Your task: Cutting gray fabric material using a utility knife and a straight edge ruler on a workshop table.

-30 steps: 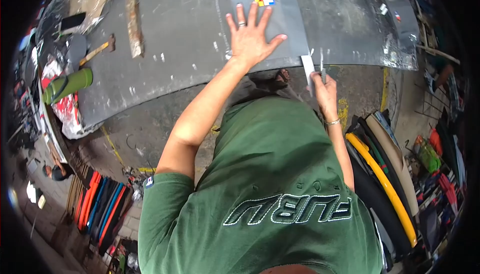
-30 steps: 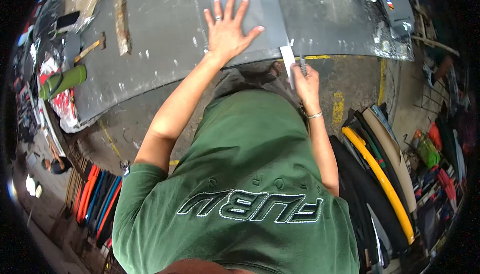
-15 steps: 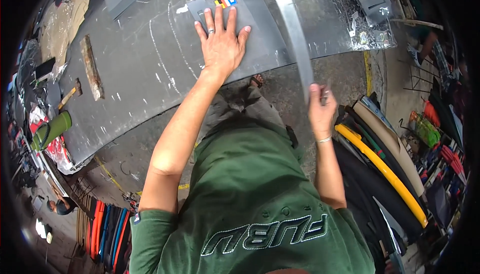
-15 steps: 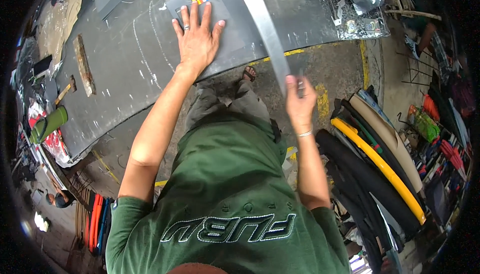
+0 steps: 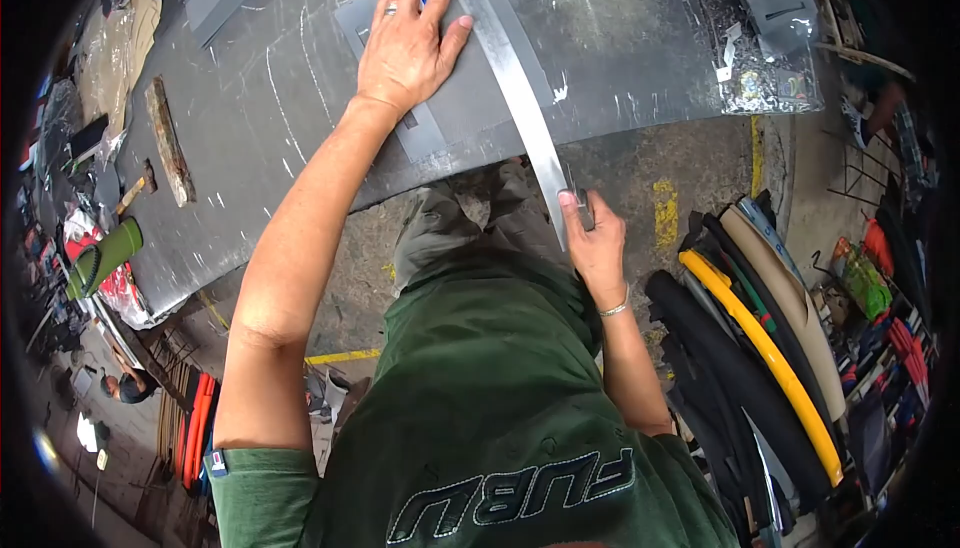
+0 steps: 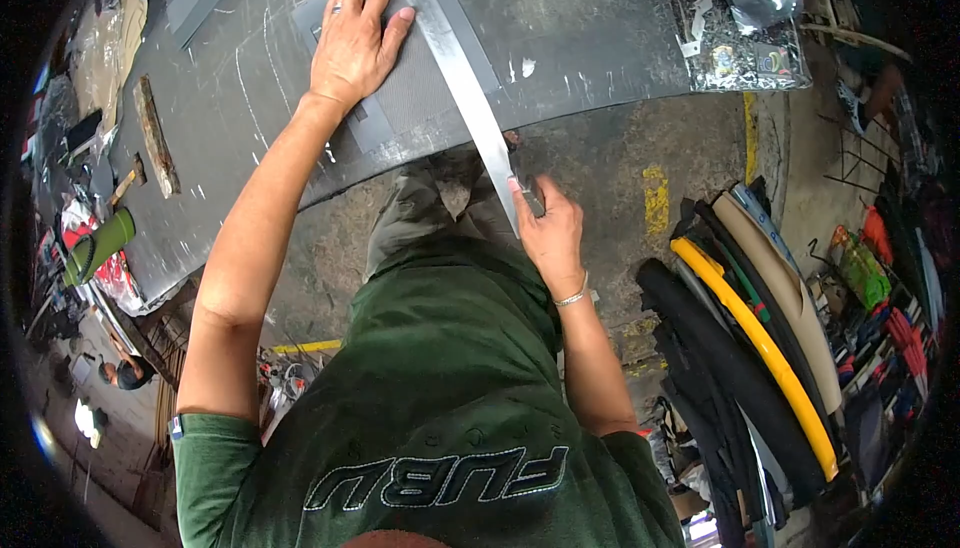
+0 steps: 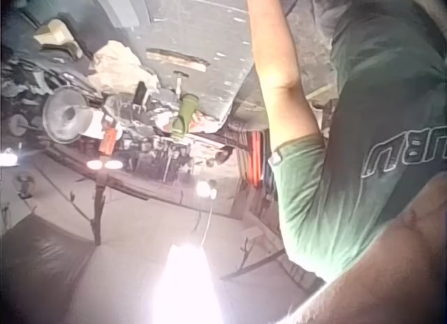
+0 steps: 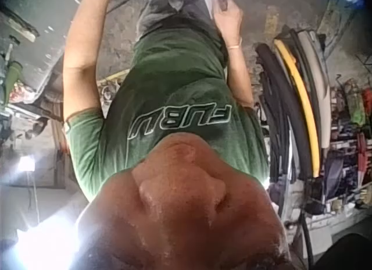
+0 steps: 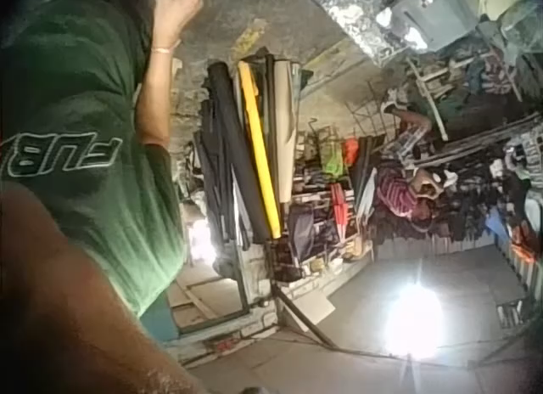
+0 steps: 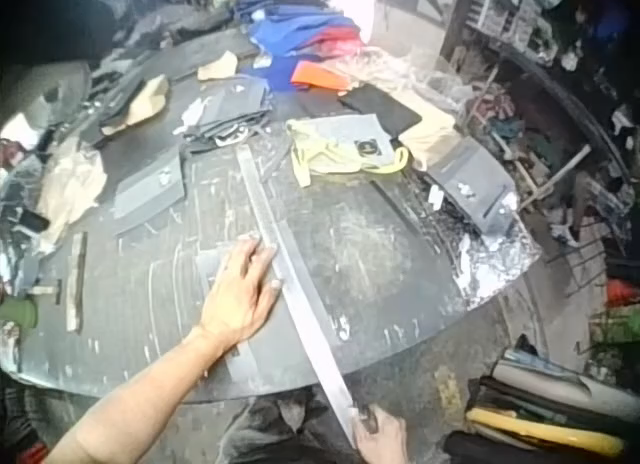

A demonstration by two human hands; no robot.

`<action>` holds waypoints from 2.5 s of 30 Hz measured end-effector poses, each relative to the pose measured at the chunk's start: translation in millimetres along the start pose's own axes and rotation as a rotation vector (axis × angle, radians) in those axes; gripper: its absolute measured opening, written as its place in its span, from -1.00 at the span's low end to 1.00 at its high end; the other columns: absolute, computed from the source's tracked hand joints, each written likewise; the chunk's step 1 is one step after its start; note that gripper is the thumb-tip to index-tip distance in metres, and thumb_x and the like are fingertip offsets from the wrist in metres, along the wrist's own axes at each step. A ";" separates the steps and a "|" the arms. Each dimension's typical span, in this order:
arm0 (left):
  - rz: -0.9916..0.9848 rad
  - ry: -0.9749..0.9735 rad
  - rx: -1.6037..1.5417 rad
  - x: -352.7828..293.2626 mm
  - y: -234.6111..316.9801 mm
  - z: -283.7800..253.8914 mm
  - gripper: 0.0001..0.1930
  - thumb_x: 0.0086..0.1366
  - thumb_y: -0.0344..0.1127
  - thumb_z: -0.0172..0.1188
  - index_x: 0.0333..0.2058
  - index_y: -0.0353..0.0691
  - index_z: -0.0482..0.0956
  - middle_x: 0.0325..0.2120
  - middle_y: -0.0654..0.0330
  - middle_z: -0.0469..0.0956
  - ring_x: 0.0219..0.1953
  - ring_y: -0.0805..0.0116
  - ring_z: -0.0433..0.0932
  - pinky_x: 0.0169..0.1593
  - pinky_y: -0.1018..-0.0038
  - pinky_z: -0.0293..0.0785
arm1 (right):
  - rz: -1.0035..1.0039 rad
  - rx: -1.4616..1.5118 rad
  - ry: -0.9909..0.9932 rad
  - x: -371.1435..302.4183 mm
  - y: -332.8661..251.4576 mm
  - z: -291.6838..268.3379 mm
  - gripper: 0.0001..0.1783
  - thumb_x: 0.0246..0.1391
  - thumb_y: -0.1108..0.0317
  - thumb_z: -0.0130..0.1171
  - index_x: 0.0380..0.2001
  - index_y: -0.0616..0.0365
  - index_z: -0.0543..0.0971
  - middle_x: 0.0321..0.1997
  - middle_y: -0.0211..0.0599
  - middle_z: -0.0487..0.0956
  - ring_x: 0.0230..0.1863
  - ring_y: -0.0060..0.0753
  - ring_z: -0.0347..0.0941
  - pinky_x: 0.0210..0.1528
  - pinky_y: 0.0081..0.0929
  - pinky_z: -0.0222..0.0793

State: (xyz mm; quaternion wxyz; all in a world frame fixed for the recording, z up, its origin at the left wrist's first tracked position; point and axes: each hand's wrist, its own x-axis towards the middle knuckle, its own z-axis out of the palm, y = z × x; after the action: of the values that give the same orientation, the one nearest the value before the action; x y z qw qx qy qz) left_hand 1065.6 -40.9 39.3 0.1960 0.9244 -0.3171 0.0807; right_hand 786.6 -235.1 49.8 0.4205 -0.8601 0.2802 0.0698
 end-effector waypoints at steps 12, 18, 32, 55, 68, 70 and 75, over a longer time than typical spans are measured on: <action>0.002 -0.069 0.057 1.7 2.5 -1.5 -0.32 0.43 0.21 0.05 0.40 0.04 0.27 0.42 0.15 0.20 0.52 0.06 0.03 0.53 -0.07 -0.17 | 0.085 0.269 0.006 31.0 -24.6 3.7 -0.56 0.26 0.05 0.29 -0.25 0.31 0.66 -0.49 0.02 0.61 -0.49 -0.28 0.48 -0.31 -0.33 0.43; 0.033 -0.066 0.103 -1.1 -4.0 -1.8 -0.30 0.38 0.27 0.09 0.35 0.02 0.35 0.38 0.17 0.28 0.51 0.08 0.06 0.52 -0.09 -0.15 | 0.148 0.263 -0.120 23.1 -22.1 -11.5 -0.55 0.25 0.04 0.32 -0.30 0.31 0.64 -0.62 -0.30 0.42 -0.52 -0.58 0.25 -0.44 -0.43 0.29; 0.260 0.276 -0.567 6.2 -11.6 23.0 -0.17 0.26 0.14 0.26 0.34 -0.31 0.29 0.33 -0.11 0.29 0.45 -0.20 0.11 0.49 -0.13 -0.09 | 0.205 0.536 -0.075 53.5 -45.0 3.7 -0.66 0.17 0.16 0.45 -0.46 0.19 0.61 -0.54 -0.69 0.39 -0.48 -0.76 0.17 -0.42 -0.65 0.11; 0.073 -0.003 -0.332 7.6 -3.5 6.5 -0.04 0.20 0.26 0.30 0.37 -0.32 0.26 0.37 -0.15 0.25 0.48 -0.19 0.09 0.51 -0.11 -0.14 | 0.318 0.519 -0.026 58.3 -60.0 5.1 -0.57 0.04 0.10 0.56 -0.58 0.21 0.61 -0.62 -0.70 0.34 -0.52 -0.75 0.14 -0.45 -0.62 0.09; -0.114 -0.255 0.028 16.1 19.9 -23.9 -0.06 0.20 0.27 0.30 0.36 -0.30 0.29 0.38 -0.13 0.25 0.49 -0.14 0.08 0.51 -0.08 -0.13 | 0.335 0.568 -0.005 60.6 -51.7 7.6 -0.55 0.06 0.15 0.55 -0.66 0.14 0.53 -0.62 -0.72 0.33 -0.53 -0.78 0.12 -0.47 -0.63 0.04; -0.105 -0.250 0.034 15.2 19.8 -23.3 -0.05 0.19 0.27 0.30 0.36 -0.30 0.29 0.38 -0.13 0.25 0.49 -0.14 0.08 0.51 -0.08 -0.13 | 0.313 0.516 0.015 60.8 -49.8 8.7 -0.53 0.05 0.11 0.54 -0.66 0.20 0.56 -0.68 -0.70 0.33 -0.59 -0.79 0.14 -0.56 -0.62 0.03; -0.090 -0.234 0.037 14.6 18.3 -22.6 -0.05 0.19 0.28 0.30 0.35 -0.30 0.30 0.38 -0.13 0.25 0.49 -0.13 0.08 0.51 -0.08 -0.13 | 0.310 0.537 0.006 62.3 -46.8 8.5 -0.52 0.05 0.12 0.54 -0.68 0.19 0.53 -0.69 -0.70 0.32 -0.60 -0.78 0.13 -0.57 -0.61 0.01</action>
State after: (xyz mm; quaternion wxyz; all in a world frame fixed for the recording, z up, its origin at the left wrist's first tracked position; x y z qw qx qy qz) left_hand 1065.3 -52.9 69.5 0.1439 0.9442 -0.2946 -0.0306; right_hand 864.8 -232.1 54.3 0.6161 -0.6656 0.4177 0.0539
